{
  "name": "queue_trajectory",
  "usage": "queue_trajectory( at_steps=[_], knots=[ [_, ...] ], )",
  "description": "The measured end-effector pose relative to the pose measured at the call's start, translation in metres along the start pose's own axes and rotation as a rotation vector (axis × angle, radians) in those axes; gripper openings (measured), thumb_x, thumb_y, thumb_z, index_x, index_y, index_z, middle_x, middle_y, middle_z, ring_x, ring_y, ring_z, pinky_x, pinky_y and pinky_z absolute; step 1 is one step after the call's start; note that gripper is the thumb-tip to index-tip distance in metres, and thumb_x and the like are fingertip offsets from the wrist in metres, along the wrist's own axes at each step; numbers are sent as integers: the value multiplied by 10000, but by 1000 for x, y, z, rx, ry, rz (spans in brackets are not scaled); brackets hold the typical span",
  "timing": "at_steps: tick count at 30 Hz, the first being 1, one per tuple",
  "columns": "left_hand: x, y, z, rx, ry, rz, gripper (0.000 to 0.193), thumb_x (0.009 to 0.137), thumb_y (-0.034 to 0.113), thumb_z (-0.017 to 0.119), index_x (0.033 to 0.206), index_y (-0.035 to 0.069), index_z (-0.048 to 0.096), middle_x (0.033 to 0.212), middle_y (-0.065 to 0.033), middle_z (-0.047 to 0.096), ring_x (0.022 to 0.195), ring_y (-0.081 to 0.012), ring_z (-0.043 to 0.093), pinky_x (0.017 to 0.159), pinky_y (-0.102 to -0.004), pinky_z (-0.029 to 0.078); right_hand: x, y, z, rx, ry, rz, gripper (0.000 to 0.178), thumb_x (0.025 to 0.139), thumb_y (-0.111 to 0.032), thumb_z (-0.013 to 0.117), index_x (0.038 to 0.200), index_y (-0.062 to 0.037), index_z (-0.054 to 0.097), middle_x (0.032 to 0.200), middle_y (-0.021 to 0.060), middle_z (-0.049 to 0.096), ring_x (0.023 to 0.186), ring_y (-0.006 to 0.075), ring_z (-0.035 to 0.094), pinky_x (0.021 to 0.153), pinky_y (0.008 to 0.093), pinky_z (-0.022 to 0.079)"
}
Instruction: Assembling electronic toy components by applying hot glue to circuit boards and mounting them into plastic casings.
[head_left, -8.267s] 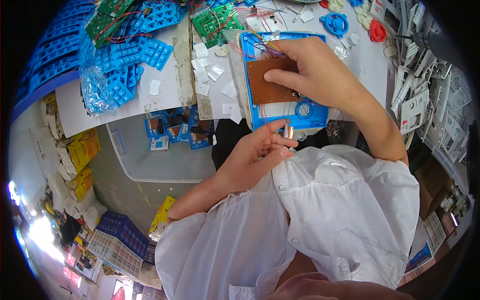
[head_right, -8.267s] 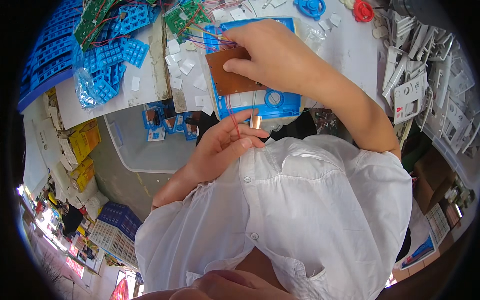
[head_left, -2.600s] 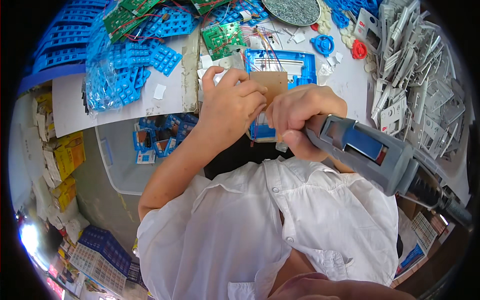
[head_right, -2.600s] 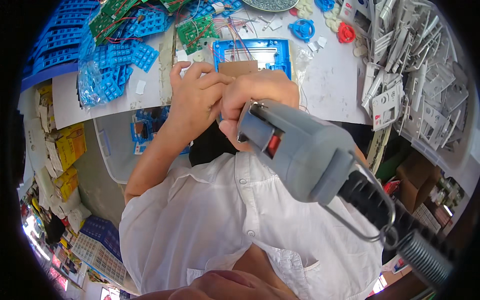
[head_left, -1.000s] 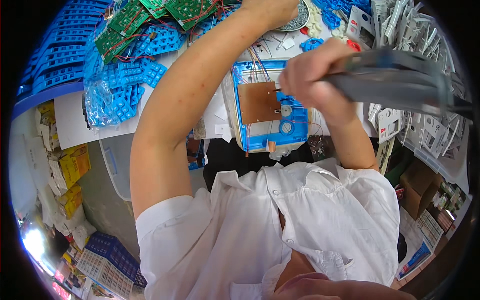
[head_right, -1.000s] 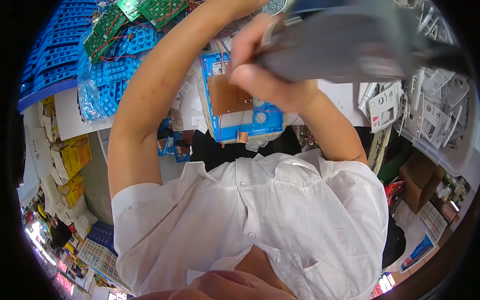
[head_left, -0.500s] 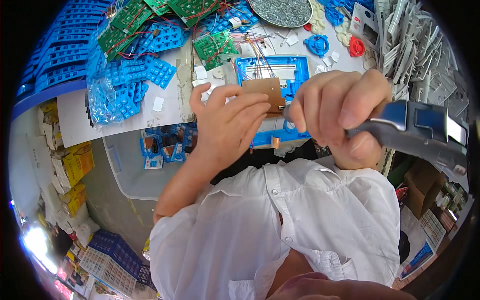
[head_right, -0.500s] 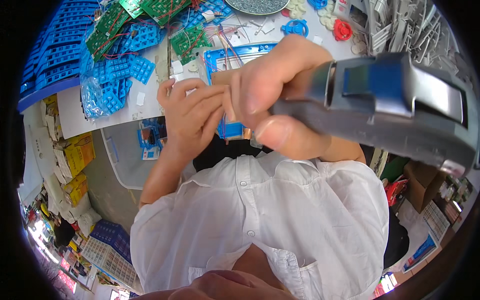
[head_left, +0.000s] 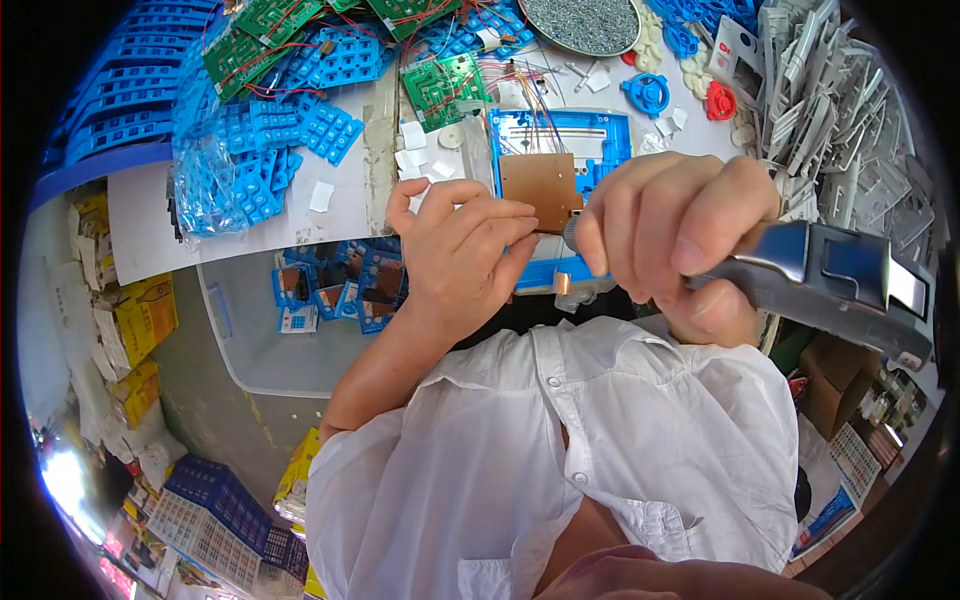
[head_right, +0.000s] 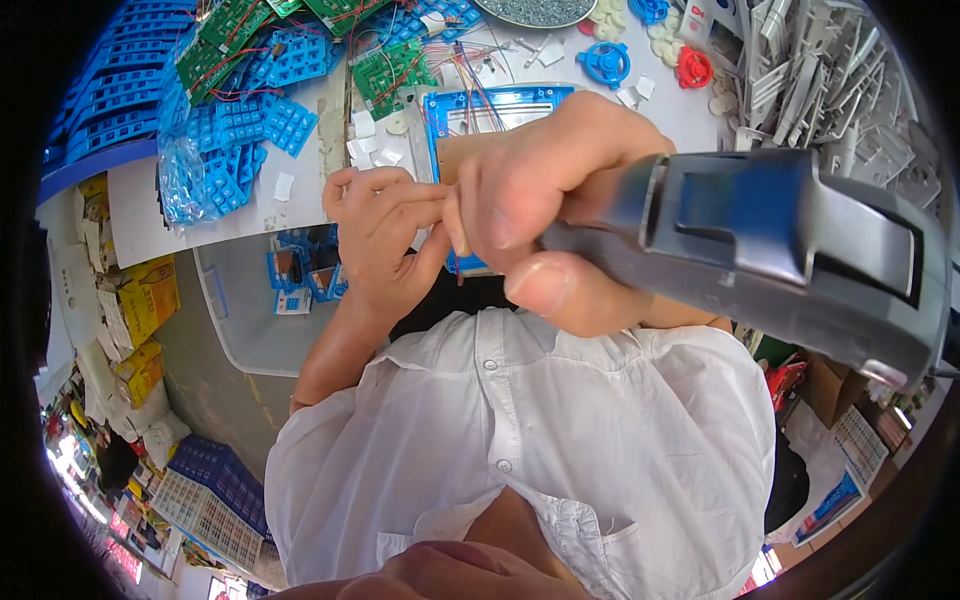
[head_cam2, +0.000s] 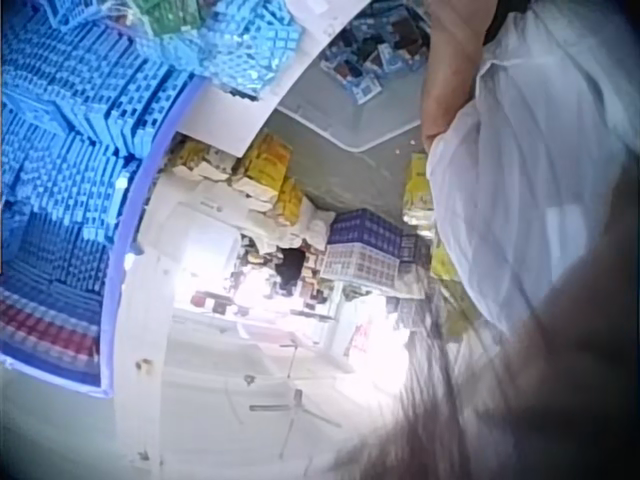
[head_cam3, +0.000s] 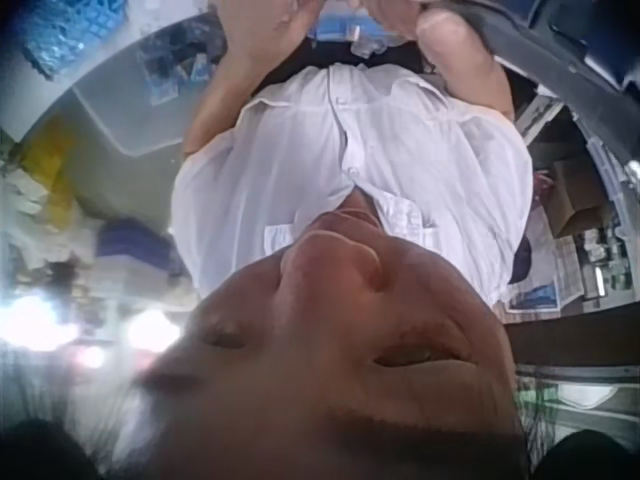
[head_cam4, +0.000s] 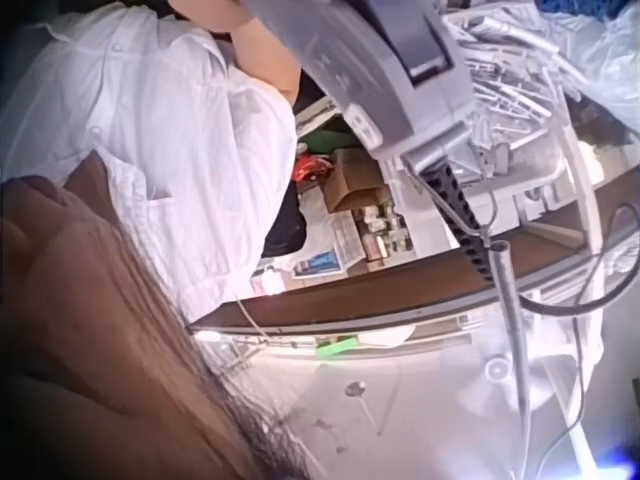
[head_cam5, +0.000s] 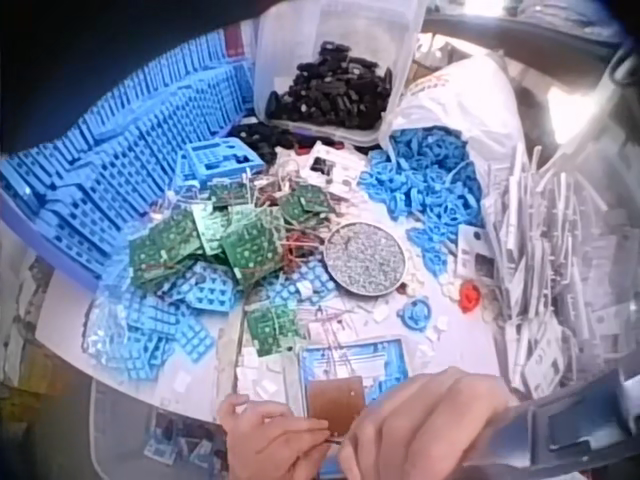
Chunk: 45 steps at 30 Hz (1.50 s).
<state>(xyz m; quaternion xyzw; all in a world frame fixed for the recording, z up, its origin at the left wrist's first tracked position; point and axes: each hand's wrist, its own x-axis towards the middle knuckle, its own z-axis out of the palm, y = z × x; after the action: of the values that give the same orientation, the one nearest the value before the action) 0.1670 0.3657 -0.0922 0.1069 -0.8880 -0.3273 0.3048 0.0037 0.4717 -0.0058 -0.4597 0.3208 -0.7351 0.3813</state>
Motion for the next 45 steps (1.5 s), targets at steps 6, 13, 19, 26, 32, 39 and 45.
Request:
queue_trajectory(
  at_steps=[6,13,19,26,32,39,45],
  knots=[
    [-11,2,-3,189,-88,-65,194,785,295,801,958,221,756,1168,30,630,1099,-225,535,1032,-541,256,9,34,-19,-95,2,-12,217,989,-234,664,1042,-99,503,611,-1,503,523,127,470,540,331,414],
    [-20,2,4,254,-128,-95,181,825,316,771,986,235,787,1157,13,608,1114,-229,519,1024,-568,254,10,54,-28,-223,-6,36,177,967,-133,656,982,-72,491,683,29,540,599,112,510,588,314,450],
    [-21,2,6,214,-92,-109,151,826,296,774,955,218,791,1142,12,616,1121,-224,524,1020,-568,262,8,56,-25,-441,-124,144,220,976,-138,668,925,-93,459,669,33,531,573,130,480,590,338,450],
    [-18,0,-1,101,-149,-106,227,808,266,796,1006,167,747,1111,-22,614,1115,-258,548,998,-533,327,15,53,-35,-227,-80,195,204,973,-154,671,964,-75,484,672,24,538,592,120,497,589,325,437],
    [-56,16,-16,-147,-290,-495,353,739,294,878,925,75,674,886,-74,646,786,-284,636,655,-388,498,26,3,-73,-125,-30,-225,437,916,-217,745,1241,-22,528,779,64,605,677,152,584,711,343,526],
    [-73,29,2,-368,-477,-635,184,923,190,738,861,23,694,709,-72,622,596,-133,568,545,-288,450,-22,-25,-32,-839,618,-203,620,888,-156,755,1414,-14,461,1149,167,625,993,233,619,842,399,523],
    [-11,39,-20,-966,-311,-911,155,978,121,640,972,-9,724,766,-10,678,583,-82,538,573,-231,429,-117,-5,-47,-1029,548,-117,768,792,-20,771,1464,42,405,1391,157,473,1210,244,491,990,368,440]
  ],
)
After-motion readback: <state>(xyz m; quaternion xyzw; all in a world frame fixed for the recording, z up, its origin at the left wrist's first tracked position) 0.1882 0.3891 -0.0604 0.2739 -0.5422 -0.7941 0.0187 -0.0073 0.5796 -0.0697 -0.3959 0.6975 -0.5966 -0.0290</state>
